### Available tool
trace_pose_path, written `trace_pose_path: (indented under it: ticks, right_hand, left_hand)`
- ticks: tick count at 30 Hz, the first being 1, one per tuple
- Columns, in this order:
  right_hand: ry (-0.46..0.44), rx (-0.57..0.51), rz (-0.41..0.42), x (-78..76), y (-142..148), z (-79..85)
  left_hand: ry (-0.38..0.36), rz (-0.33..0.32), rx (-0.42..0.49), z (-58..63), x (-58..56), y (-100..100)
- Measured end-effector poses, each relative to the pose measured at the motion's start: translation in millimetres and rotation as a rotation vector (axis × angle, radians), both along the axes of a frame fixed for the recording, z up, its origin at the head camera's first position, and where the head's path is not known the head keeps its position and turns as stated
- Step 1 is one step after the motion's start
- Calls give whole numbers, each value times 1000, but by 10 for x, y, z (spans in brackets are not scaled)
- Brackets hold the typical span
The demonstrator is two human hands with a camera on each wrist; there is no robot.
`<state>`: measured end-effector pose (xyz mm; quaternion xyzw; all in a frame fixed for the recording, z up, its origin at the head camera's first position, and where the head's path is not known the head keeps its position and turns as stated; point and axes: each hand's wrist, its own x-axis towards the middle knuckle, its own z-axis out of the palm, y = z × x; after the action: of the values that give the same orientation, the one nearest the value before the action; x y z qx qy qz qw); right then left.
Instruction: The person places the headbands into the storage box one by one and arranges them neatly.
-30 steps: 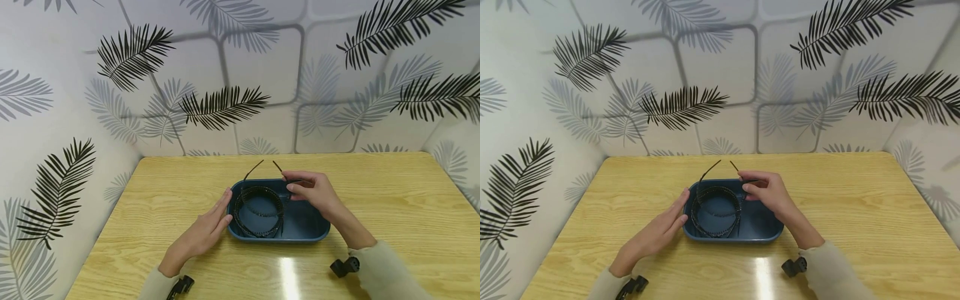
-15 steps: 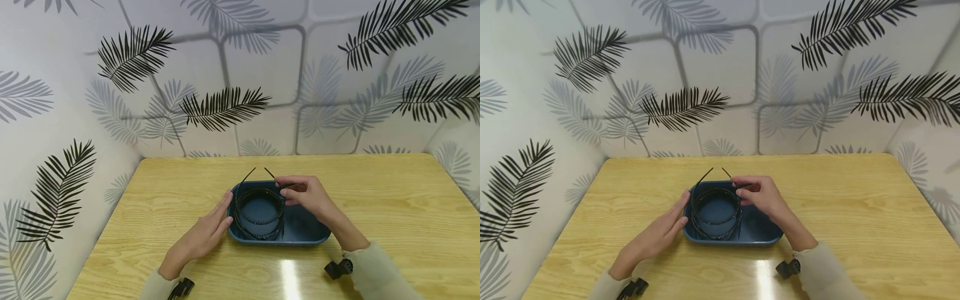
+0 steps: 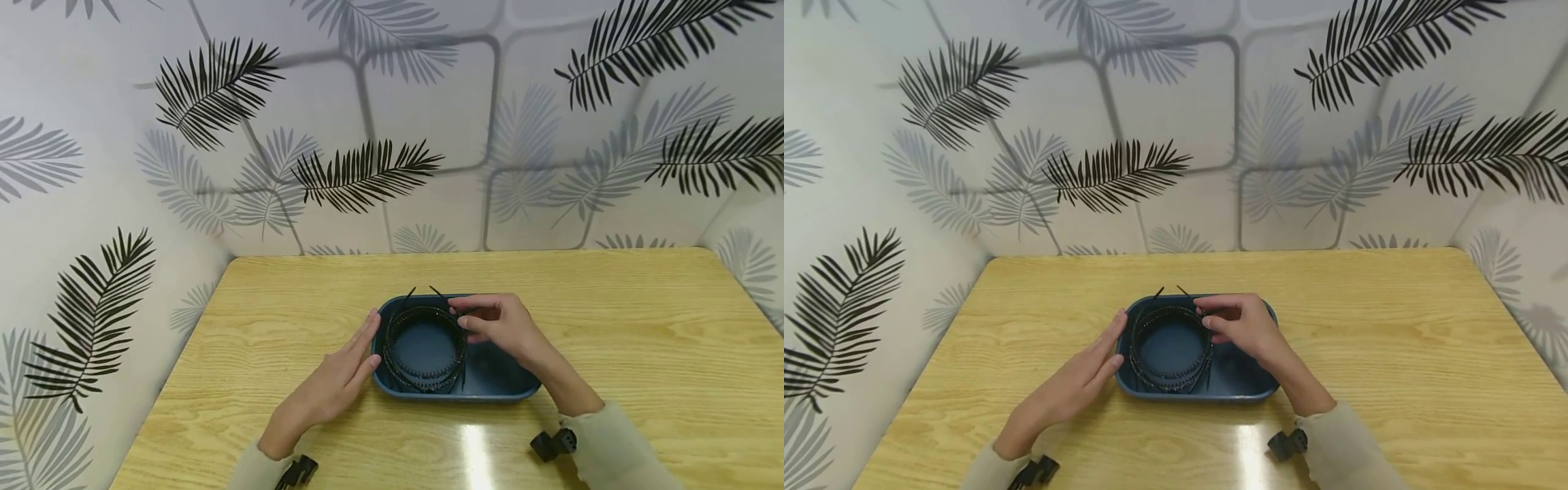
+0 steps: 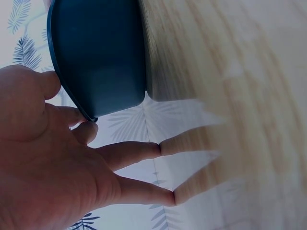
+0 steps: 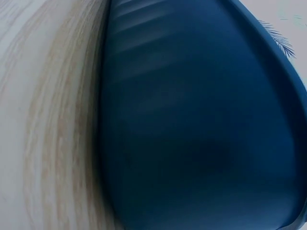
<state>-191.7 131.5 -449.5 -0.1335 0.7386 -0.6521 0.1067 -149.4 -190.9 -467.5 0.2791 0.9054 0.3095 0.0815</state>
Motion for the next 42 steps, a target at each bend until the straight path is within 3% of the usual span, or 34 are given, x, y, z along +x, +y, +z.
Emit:
trace_pose_path:
  ticks: [22,31,42]
  right_hand:
    - [3,38,22,63,-17,-25]
    - [80,97,48,71,-28,6]
    - [131,189,16,88,-27,-2]
  left_hand:
    - [-40,15,-7,-1,32,-6]
    - [-14,25,-22,22,29,-14]
    - [-20,15,-23,8,21,-2]
